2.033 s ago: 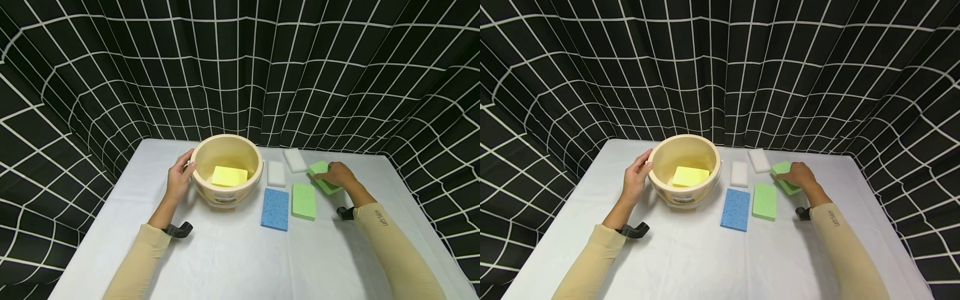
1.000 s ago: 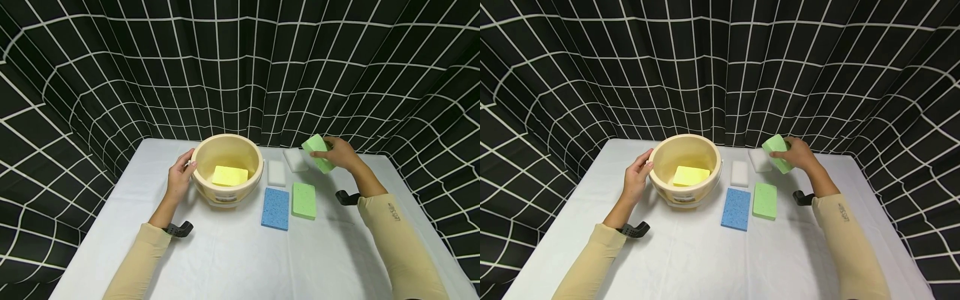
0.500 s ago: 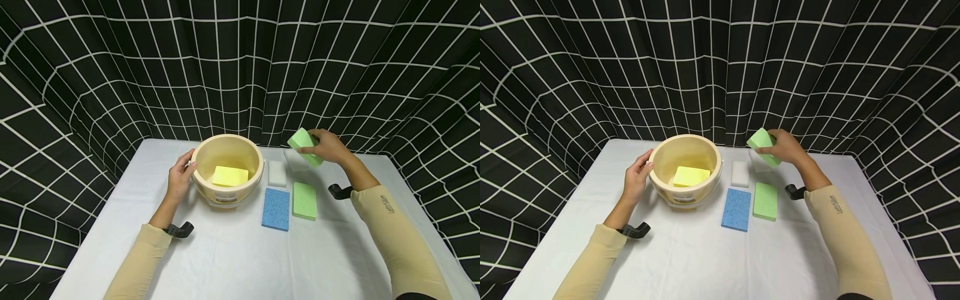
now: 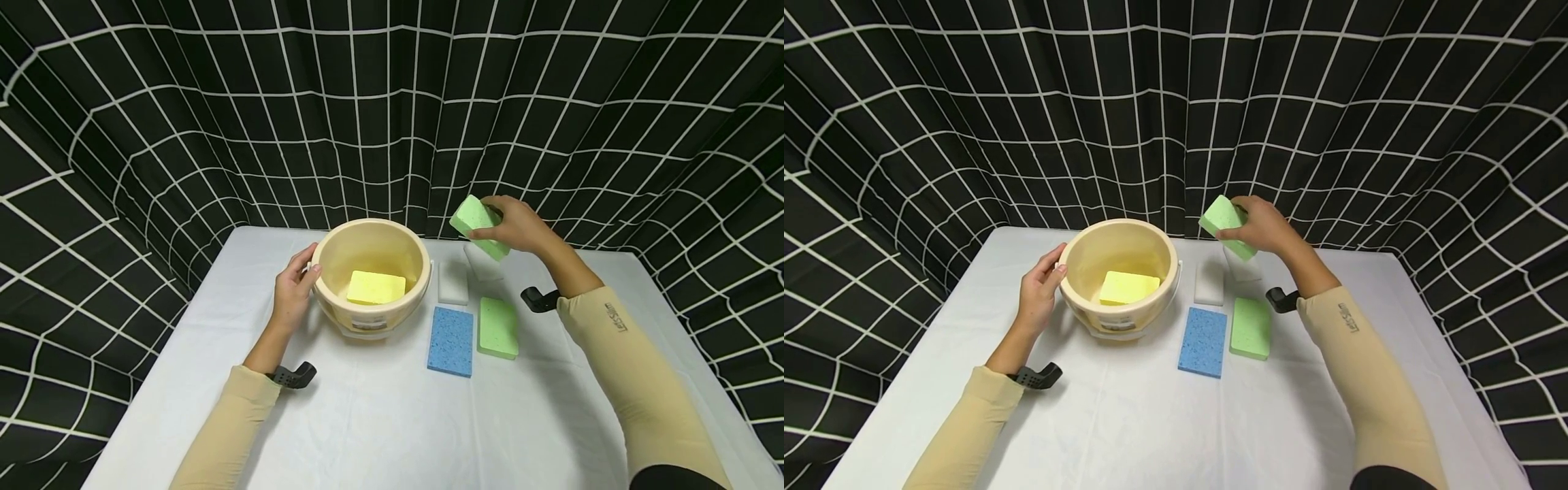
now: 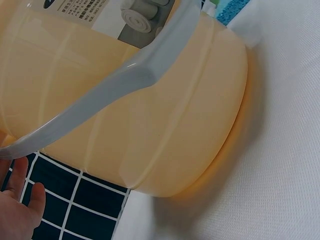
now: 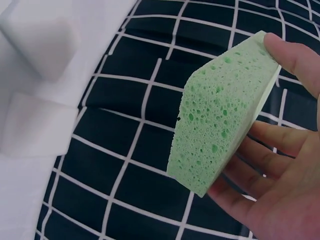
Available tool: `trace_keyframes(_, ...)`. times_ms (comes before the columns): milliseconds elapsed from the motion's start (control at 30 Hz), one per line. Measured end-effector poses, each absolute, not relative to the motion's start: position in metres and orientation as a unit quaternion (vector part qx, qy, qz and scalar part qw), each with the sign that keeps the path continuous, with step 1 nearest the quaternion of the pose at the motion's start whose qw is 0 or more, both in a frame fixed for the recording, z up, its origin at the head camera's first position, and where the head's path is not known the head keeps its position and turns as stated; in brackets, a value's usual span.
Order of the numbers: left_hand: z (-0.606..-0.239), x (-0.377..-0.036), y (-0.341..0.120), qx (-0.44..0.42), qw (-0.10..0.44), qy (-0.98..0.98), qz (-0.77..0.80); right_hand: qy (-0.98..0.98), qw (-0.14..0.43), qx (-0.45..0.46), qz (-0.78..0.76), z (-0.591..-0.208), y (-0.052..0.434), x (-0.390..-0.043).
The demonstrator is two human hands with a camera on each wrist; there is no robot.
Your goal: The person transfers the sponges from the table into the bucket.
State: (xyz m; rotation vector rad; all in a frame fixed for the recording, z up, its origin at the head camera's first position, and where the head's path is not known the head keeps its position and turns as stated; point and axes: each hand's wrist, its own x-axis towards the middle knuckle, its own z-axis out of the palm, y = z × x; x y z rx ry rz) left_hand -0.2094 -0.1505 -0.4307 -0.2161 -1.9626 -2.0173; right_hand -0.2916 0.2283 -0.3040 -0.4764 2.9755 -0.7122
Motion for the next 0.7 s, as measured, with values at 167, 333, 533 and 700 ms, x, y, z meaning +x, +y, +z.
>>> trace_keyframes(167,-0.429,-0.209,-0.150,-0.074,0.156,-0.688,-0.704,0.960,0.024,-0.162,-0.226,-0.299,0.221,-0.298)
trace_keyframes(333,-0.430,-0.209,-0.150,-0.073,0.154,-0.687,-0.707,0.958,0.026,-0.170,-0.230,-0.293,0.208,-0.300)
trace_keyframes(533,-0.431,-0.209,-0.149,-0.071,0.153,-0.686,-0.708,0.956,0.030,-0.171,-0.235,-0.289,0.191,-0.298)
trace_keyframes(700,-0.431,-0.210,-0.150,-0.072,0.153,-0.681,-0.713,0.953,0.040,-0.174,-0.246,-0.290,0.174,-0.297)
